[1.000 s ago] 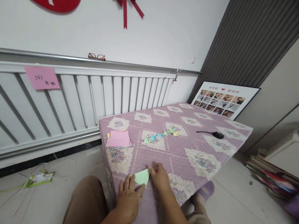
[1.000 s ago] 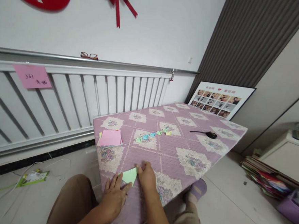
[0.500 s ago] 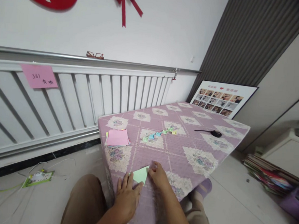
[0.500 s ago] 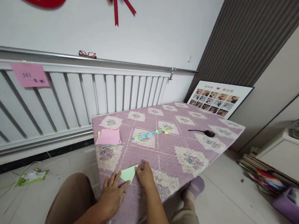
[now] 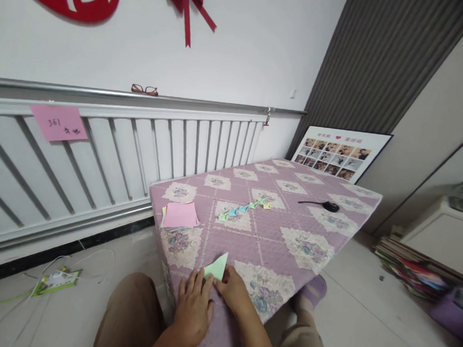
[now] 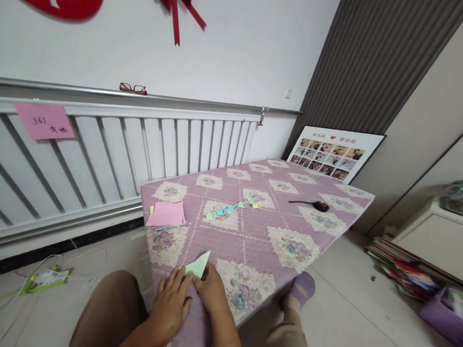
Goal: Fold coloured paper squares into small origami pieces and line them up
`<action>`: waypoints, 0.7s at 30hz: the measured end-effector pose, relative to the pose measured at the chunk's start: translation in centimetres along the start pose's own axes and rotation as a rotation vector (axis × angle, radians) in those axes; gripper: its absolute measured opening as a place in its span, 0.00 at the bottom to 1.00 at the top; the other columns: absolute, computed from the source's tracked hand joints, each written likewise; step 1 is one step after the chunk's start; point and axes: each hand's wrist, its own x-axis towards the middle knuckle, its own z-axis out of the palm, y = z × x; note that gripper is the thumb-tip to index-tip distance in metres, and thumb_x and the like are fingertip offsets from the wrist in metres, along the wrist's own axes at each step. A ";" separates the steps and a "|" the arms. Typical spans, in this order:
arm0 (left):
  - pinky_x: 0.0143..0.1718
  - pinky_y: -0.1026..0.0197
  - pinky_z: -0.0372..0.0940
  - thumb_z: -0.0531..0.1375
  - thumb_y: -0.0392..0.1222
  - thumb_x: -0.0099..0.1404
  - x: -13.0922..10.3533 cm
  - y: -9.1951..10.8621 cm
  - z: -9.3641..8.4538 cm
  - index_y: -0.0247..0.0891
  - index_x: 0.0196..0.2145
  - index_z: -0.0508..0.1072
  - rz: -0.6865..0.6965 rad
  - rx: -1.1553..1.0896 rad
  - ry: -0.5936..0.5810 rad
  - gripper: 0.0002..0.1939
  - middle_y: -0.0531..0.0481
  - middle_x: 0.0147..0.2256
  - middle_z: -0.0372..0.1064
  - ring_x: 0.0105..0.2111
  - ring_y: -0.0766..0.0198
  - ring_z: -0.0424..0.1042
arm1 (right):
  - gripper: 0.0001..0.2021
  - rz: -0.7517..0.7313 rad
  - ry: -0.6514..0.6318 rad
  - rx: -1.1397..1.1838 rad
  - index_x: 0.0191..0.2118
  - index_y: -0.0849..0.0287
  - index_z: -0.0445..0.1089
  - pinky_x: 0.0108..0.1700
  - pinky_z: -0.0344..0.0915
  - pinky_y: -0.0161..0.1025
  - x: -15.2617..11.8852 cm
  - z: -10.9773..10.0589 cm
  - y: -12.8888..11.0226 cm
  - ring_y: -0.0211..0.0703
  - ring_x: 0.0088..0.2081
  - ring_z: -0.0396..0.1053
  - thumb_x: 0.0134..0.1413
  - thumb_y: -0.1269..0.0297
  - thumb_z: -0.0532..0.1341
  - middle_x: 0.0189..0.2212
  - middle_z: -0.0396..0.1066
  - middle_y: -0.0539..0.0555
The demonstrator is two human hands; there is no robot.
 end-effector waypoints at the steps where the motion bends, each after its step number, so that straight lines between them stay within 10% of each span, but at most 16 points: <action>1: 0.62 0.43 0.33 0.50 0.42 0.63 0.0 -0.1 0.0 0.47 0.63 0.53 0.005 -0.012 0.011 0.30 0.49 0.65 0.44 0.65 0.52 0.39 | 0.14 -0.009 -0.006 0.009 0.39 0.58 0.68 0.32 0.63 0.35 -0.2 0.2 0.0 0.42 0.32 0.71 0.41 0.65 0.61 0.30 0.75 0.52; 9: 0.63 0.47 0.38 0.52 0.37 0.60 -0.7 -0.7 0.0 0.39 0.61 0.57 0.060 -0.181 0.159 0.30 0.45 0.62 0.51 0.63 0.53 0.47 | 0.09 -0.029 -0.003 0.073 0.21 0.55 0.58 0.24 0.56 0.34 -0.9 0.4 0.3 0.36 0.17 0.60 0.47 0.59 0.56 0.14 0.64 0.46; 14: 0.58 0.53 0.52 0.52 0.38 0.59 -0.9 -0.8 0.7 0.34 0.57 0.61 -0.097 -0.657 0.367 0.27 0.40 0.58 0.58 0.56 0.55 0.59 | 0.13 -0.085 0.049 0.149 0.22 0.55 0.57 0.26 0.55 0.33 -2.5 -0.2 0.4 0.36 0.20 0.58 0.50 0.53 0.55 0.15 0.61 0.44; 21: 0.23 0.66 0.57 0.62 0.48 0.51 -0.4 2.3 -1.4 0.36 0.37 0.68 -0.370 -1.373 0.062 0.18 0.50 0.33 0.69 0.24 0.69 0.65 | 0.16 -0.145 0.079 0.302 0.28 0.57 0.64 0.36 0.62 0.36 -5.6 -0.4 -0.3 0.41 0.30 0.64 0.51 0.48 0.56 0.25 0.67 0.49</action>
